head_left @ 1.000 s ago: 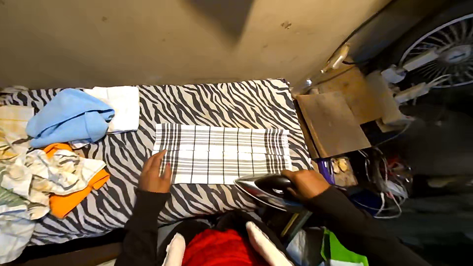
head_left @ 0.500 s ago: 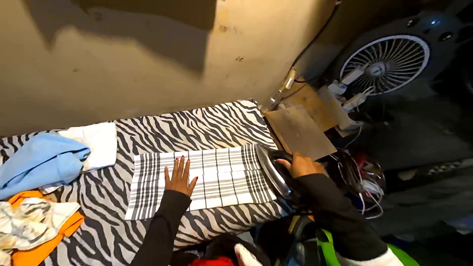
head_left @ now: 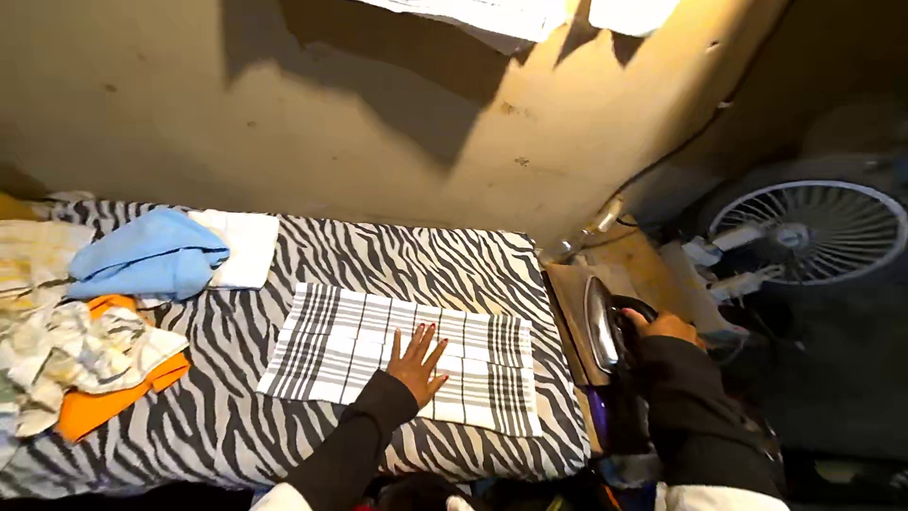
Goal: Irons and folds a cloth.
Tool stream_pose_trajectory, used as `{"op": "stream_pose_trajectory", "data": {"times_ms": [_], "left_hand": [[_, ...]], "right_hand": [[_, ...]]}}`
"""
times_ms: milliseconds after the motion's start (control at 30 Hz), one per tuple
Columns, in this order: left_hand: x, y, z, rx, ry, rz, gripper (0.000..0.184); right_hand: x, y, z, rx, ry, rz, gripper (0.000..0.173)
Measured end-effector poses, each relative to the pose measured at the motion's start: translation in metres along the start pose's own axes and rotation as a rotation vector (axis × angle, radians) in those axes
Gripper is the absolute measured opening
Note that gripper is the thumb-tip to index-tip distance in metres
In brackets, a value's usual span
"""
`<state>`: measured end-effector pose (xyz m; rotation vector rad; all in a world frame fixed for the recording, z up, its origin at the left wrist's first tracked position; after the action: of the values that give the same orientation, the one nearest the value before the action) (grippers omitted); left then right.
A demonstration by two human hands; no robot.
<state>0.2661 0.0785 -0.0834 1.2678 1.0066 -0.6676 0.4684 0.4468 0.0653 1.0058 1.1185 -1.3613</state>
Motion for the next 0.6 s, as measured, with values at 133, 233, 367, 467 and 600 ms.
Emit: {"op": "stream_pose_trajectory", "data": {"times_ms": [133,233,367,467,600], "left_hand": [[-0.002,0.002,0.003,0.018,-0.013,0.016,0.065],[-0.003,0.009,0.0,-0.032,-0.021,0.058,0.068],[0.009,0.031,-0.016,-0.033,-0.018,0.111,0.071],[0.022,0.046,-0.023,0.125,0.023,0.11,0.072],[-0.003,0.044,-0.012,0.246,0.077,0.378,0.058]], "right_hand": [[0.003,0.004,-0.01,-0.021,0.08,0.01,0.076],[0.002,-0.005,0.041,-0.178,0.282,0.006,0.081],[0.093,-0.028,0.147,-0.356,0.281,-0.062,0.085],[0.156,-0.042,0.185,-0.316,0.083,-0.162,0.072],[0.139,-0.069,0.197,-0.247,-0.225,-0.575,0.053]]}}
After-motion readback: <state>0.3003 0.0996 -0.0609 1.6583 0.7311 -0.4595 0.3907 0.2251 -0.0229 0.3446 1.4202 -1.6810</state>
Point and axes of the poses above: each hand's wrist, its own z-axis away from the middle knuckle, its own x-axis out of the palm, y = z × x, the point moved 5 cm from there along -z, towards the middle knuckle, and after that the axes turned 10 degrees about x, right-handed, at the moved point
